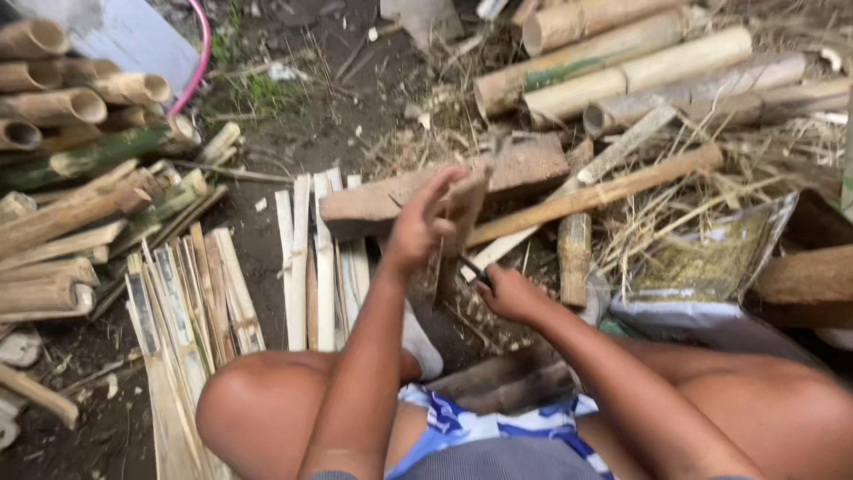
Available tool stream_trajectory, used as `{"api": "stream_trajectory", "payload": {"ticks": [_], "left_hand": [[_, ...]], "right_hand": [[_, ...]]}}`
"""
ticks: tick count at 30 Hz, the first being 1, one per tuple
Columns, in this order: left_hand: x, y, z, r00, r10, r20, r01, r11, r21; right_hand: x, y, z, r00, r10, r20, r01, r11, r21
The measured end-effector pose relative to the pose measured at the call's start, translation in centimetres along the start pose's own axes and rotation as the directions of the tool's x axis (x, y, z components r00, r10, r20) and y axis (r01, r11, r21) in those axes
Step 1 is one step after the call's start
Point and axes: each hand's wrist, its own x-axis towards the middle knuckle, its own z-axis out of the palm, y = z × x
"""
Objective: The person uses a knife to cut a large bamboo pole into smaller sections and then splits them into flat strips. The person sits on the ground, positions the bamboo on a wooden block, and repeatedly cuts and splits the material.
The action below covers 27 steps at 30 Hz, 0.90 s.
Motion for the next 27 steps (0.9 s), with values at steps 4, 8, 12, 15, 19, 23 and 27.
{"api": "stream_trajectory", "payload": {"ticks": [4, 8, 12, 15, 19, 23, 27], "left_hand": [[-1.7, 2.2, 7.2, 0.974, -0.057, -0.22, 0.096, 0.981, 0.169], [-2.1, 4.2, 10.1, 0.972, 0.126, -0.2, -0.073, 0.965, 0.252], [-2.1, 5.1, 9.8, 0.972, 0.008, -0.235, 0.069, 0.947, 0.315], [-3.8, 3.5, 8.7, 0.959, 0.089, -0.27, 0.053, 0.878, 0.476], [-7.2, -2.9, 7.5, 0.871, 0.342, -0.352, -0.098, 0.825, 0.557], [-9.1, -12.0, 6.9, 0.943, -0.021, -0.333, 0.215, 0.801, 0.559], [-7.0, -18.0, 7.7, 0.916, -0.356, -0.184, 0.389, 0.675, 0.627]], "right_hand": [[-0.6, -0.8, 1.0, 0.997, 0.016, -0.081, -0.029, 0.988, -0.152], [-2.2, 1.8, 1.1, 0.992, -0.013, -0.129, -0.026, 0.955, -0.296], [-3.6, 5.9, -0.4, 0.967, 0.232, -0.109, -0.252, 0.937, -0.24], [-4.8, 6.7, -0.8, 0.936, 0.314, -0.163, -0.337, 0.931, -0.141], [-5.1, 5.9, -3.8, 0.871, 0.356, -0.338, -0.367, 0.93, 0.034], [-7.2, 5.0, -9.1, 0.803, 0.496, -0.329, -0.465, 0.868, 0.173], [-10.8, 4.6, -14.1, 0.803, 0.454, -0.387, -0.419, 0.891, 0.175]]}}
